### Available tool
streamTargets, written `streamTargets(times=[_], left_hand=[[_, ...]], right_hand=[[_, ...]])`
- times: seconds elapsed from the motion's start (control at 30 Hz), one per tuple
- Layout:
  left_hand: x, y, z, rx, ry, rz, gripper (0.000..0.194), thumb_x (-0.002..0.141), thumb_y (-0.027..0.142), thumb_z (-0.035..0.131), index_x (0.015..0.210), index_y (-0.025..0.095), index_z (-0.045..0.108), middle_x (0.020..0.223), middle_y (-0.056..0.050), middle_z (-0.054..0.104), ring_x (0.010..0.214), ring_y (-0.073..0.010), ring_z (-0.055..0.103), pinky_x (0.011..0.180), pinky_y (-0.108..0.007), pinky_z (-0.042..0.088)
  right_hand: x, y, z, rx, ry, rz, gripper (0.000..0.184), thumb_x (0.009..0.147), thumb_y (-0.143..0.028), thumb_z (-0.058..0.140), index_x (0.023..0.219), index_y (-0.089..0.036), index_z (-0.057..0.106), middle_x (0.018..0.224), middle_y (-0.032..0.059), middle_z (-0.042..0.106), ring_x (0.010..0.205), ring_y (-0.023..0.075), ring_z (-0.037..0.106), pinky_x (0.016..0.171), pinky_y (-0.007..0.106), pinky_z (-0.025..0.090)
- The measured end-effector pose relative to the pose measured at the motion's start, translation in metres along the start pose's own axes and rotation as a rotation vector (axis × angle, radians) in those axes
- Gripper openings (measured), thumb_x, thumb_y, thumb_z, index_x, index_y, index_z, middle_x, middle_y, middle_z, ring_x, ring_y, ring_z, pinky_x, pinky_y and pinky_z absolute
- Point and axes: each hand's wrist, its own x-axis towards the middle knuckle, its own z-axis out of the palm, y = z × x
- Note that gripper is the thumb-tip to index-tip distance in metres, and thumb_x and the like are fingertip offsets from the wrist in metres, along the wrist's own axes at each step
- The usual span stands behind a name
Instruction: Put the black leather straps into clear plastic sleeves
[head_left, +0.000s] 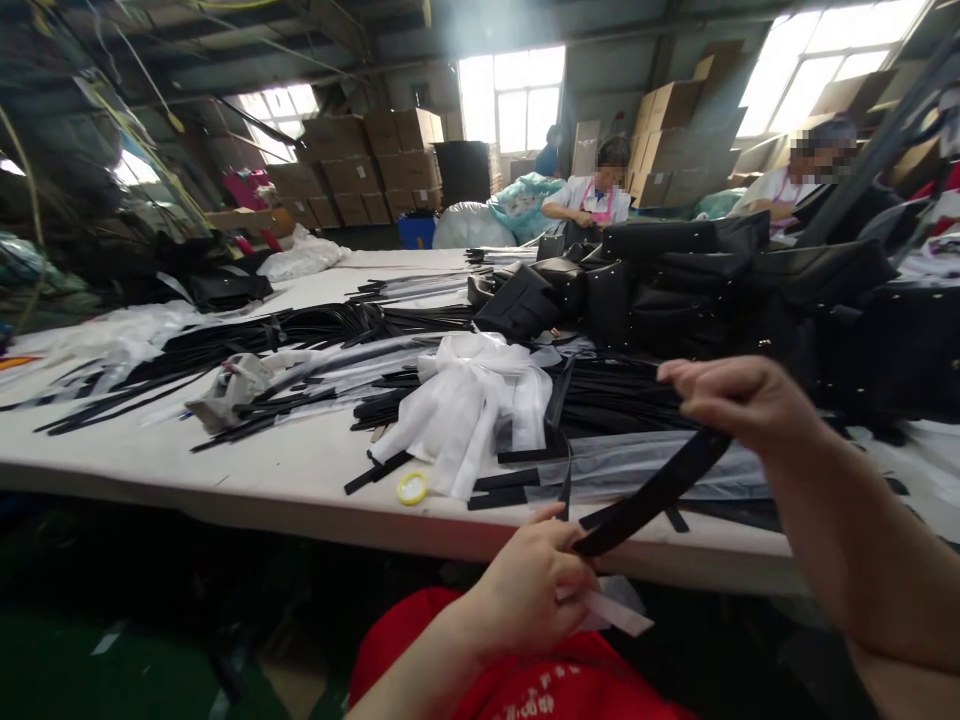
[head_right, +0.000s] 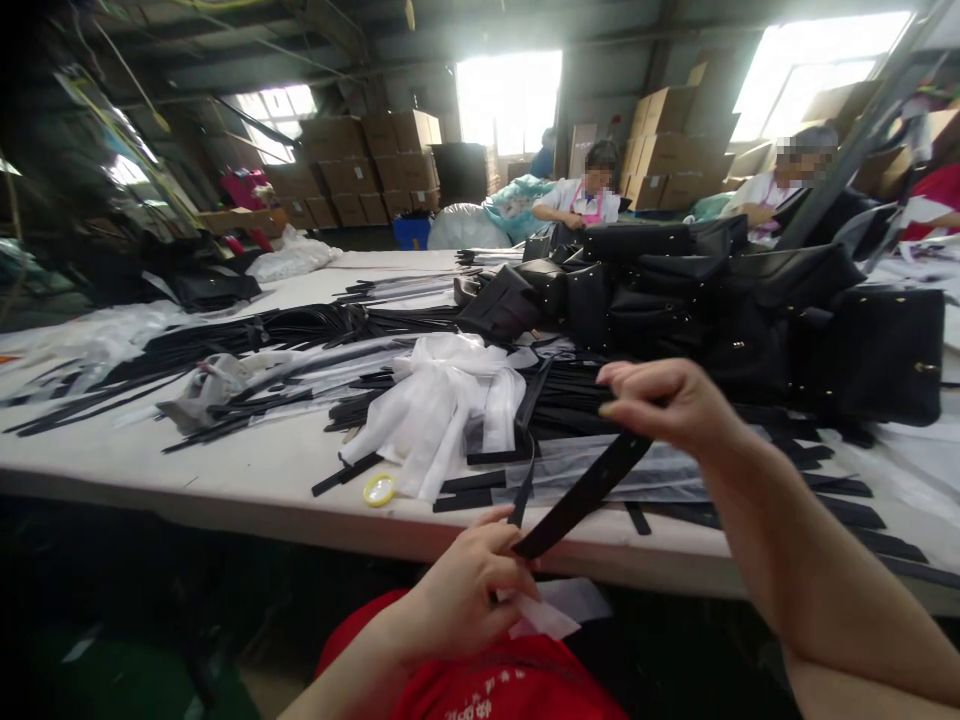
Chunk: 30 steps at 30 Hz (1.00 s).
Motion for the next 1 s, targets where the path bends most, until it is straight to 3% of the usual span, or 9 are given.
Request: streamTargets(times=[0.1,0.2,0.3,0.37,0.47,0.5,0.63,0.87,1.0], left_hand=[[-0.019,0.008,0.001,0.004,0.050,-0.099,0.021,0.074,0.007,0.065,0.081,0.023,0.075,0.086,-0.004,0.067,0.081,-0.0189,0.063,0.081,-0.028,0.048],[-0.028,0.014,0.004,0.007,0.174,-0.225,0.023,0.072,0.004,0.063,0.080,0.022,0.074,0.085,-0.003,0.063,0.073,-0.0157,0.060,0.064,-0.024,0.042],[-0.025,0.007,0.007,0.019,0.270,-0.345,0.016,0.076,0.008,0.062,0.072,0.020,0.071,0.078,-0.002,0.060,0.066,-0.0133,0.056,0.060,-0.024,0.038],[-0.022,-0.004,0.008,0.017,0.295,-0.397,0.017,0.080,0.014,0.062,0.065,0.019,0.068,0.073,-0.002,0.059,0.064,-0.0130,0.054,0.059,-0.024,0.037],[-0.020,-0.017,0.009,-0.035,0.305,-0.416,0.019,0.082,0.018,0.063,0.064,0.018,0.068,0.073,-0.003,0.061,0.067,-0.0147,0.056,0.061,-0.024,0.040],[-0.021,-0.019,0.009,-0.074,0.291,-0.403,0.016,0.082,0.017,0.063,0.067,0.018,0.070,0.076,-0.004,0.063,0.070,-0.0155,0.059,0.063,-0.024,0.042],[-0.025,-0.018,0.010,-0.204,0.195,-0.306,0.015,0.083,0.020,0.064,0.071,0.018,0.073,0.096,-0.008,0.070,0.087,-0.0195,0.065,0.076,-0.026,0.048],[-0.039,-0.028,0.010,-0.128,0.181,-0.420,0.015,0.079,0.018,0.065,0.065,0.016,0.068,0.072,-0.002,0.062,0.064,-0.0131,0.055,0.058,-0.023,0.039],[-0.041,-0.039,0.019,-0.158,0.200,-0.458,0.012,0.075,0.015,0.066,0.063,0.016,0.065,0.071,-0.001,0.061,0.064,-0.0129,0.054,0.057,-0.023,0.036]], right_hand=[[0.017,0.034,-0.060,-0.043,0.524,0.087,0.042,0.080,-0.059,0.067,0.057,-0.026,0.055,0.053,-0.0015,0.049,0.059,0.0140,0.051,0.081,0.039,0.048],[0.021,0.063,-0.082,-0.233,0.654,0.152,0.035,0.075,-0.055,0.073,0.061,-0.026,0.059,0.056,0.0009,0.053,0.075,0.0191,0.055,0.082,0.038,0.044],[-0.001,0.071,-0.048,-0.364,0.561,0.190,0.026,0.075,-0.049,0.077,0.068,-0.025,0.069,0.069,0.0035,0.063,0.086,0.0209,0.056,0.086,0.035,0.042],[-0.031,0.064,0.000,-0.312,0.341,0.270,0.044,0.087,-0.057,0.059,0.060,-0.023,0.068,0.065,0.0042,0.064,0.070,0.0174,0.056,0.074,0.033,0.045],[-0.082,0.048,0.087,0.186,-0.438,0.575,0.064,0.090,-0.067,0.046,0.063,-0.017,0.073,0.059,0.0051,0.065,0.052,0.0145,0.056,0.054,0.028,0.045],[-0.095,0.043,0.113,0.326,-0.521,0.647,0.062,0.089,-0.069,0.046,0.075,-0.016,0.076,0.067,0.0053,0.069,0.058,0.0155,0.059,0.056,0.028,0.047],[-0.115,0.038,0.169,0.756,-0.315,0.841,0.054,0.086,-0.064,0.056,0.108,-0.017,0.072,0.099,0.0073,0.072,0.089,0.0205,0.066,0.080,0.032,0.052],[-0.081,0.074,0.134,0.587,0.367,0.769,0.043,0.078,-0.060,0.066,0.082,-0.018,0.071,0.075,0.0047,0.066,0.058,0.0115,0.053,0.048,0.022,0.041],[-0.090,0.066,0.154,0.478,0.053,0.758,0.044,0.074,-0.057,0.073,0.092,-0.016,0.073,0.075,0.0043,0.068,0.054,0.0111,0.053,0.049,0.023,0.041]])
